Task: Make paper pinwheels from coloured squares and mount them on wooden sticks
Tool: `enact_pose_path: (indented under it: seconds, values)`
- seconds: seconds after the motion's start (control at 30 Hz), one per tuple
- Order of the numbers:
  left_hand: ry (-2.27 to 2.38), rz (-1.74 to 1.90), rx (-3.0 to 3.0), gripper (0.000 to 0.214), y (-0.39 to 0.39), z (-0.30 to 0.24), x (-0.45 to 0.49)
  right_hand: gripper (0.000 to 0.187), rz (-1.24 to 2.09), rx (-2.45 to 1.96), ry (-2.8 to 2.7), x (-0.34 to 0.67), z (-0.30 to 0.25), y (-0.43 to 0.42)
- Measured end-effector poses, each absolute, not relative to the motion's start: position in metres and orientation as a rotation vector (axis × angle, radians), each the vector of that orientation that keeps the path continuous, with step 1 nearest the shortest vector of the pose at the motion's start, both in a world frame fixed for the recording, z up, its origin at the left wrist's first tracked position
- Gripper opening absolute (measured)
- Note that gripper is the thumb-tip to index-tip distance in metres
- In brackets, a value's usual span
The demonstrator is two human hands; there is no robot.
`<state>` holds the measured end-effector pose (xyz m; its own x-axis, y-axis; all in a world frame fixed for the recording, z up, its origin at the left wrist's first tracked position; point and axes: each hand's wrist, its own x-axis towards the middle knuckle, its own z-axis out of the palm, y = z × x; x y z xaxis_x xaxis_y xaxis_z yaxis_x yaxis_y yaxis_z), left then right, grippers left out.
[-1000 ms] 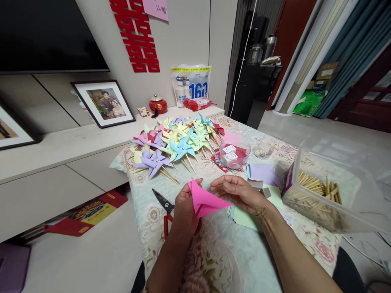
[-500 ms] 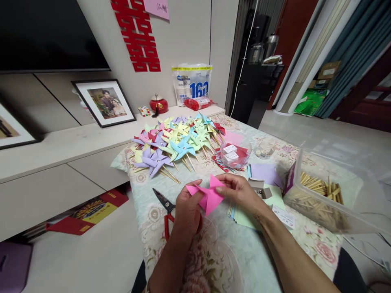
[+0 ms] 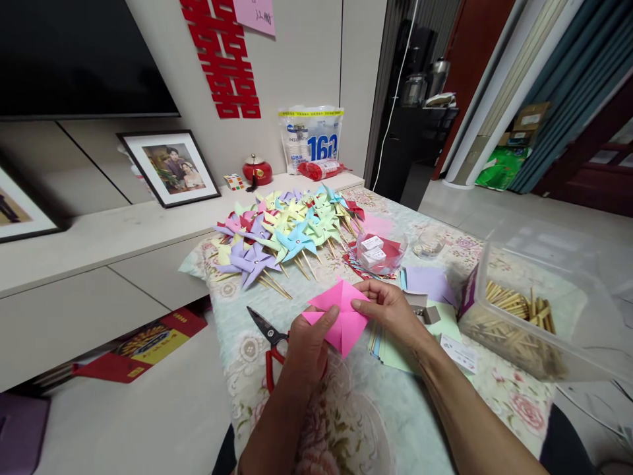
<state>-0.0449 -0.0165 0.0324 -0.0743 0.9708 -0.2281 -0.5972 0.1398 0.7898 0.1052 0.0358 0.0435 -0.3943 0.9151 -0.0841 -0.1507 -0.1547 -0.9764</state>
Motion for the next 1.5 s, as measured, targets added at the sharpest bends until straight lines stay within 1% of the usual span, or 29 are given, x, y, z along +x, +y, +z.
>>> enact_pose_path:
  seconds: [0.17,0.33,0.63,0.77,0.93,1.03,1.13,1.23,1.37,1.5]
  values:
    - [0.882,1.415,0.548,0.021,-0.017,0.031,-0.045,0.036,1.737,-0.933,-1.313,0.105,0.047,0.034]
    - [0.906,1.458,0.502,0.027,-0.015,0.028,-0.045,0.042,1.741,-0.949,-1.310,0.103,0.046,0.034]
    - [0.981,1.553,0.514,0.035,-0.013,0.021,-0.046,0.038,1.760,-0.961,-1.296,0.106,0.045,0.036]
    - [0.970,1.575,0.528,0.031,-0.013,0.020,-0.046,0.039,1.787,-0.924,-1.274,0.107,0.042,0.036]
    - [0.933,1.526,0.495,0.029,-0.014,0.029,-0.045,0.043,1.688,-0.940,-1.102,0.106,0.039,0.040]
    - [0.963,1.448,0.508,0.029,-0.015,0.027,-0.046,0.052,1.630,-0.998,-0.950,0.106,0.040,0.042]
    - [0.952,1.326,0.607,0.027,-0.017,0.022,-0.049,0.058,1.593,-1.002,-0.921,0.108,0.041,0.044]
    - [0.905,1.221,0.681,0.031,-0.018,0.021,-0.051,0.058,1.556,-1.002,-0.988,0.113,0.043,0.044]
    - [0.831,1.169,0.677,0.038,-0.020,0.027,-0.050,0.056,1.576,-1.038,-1.184,0.119,0.046,0.043]
    - [0.954,1.204,0.694,0.039,-0.023,0.028,-0.051,0.052,1.607,-1.037,-1.347,0.121,0.048,0.041]
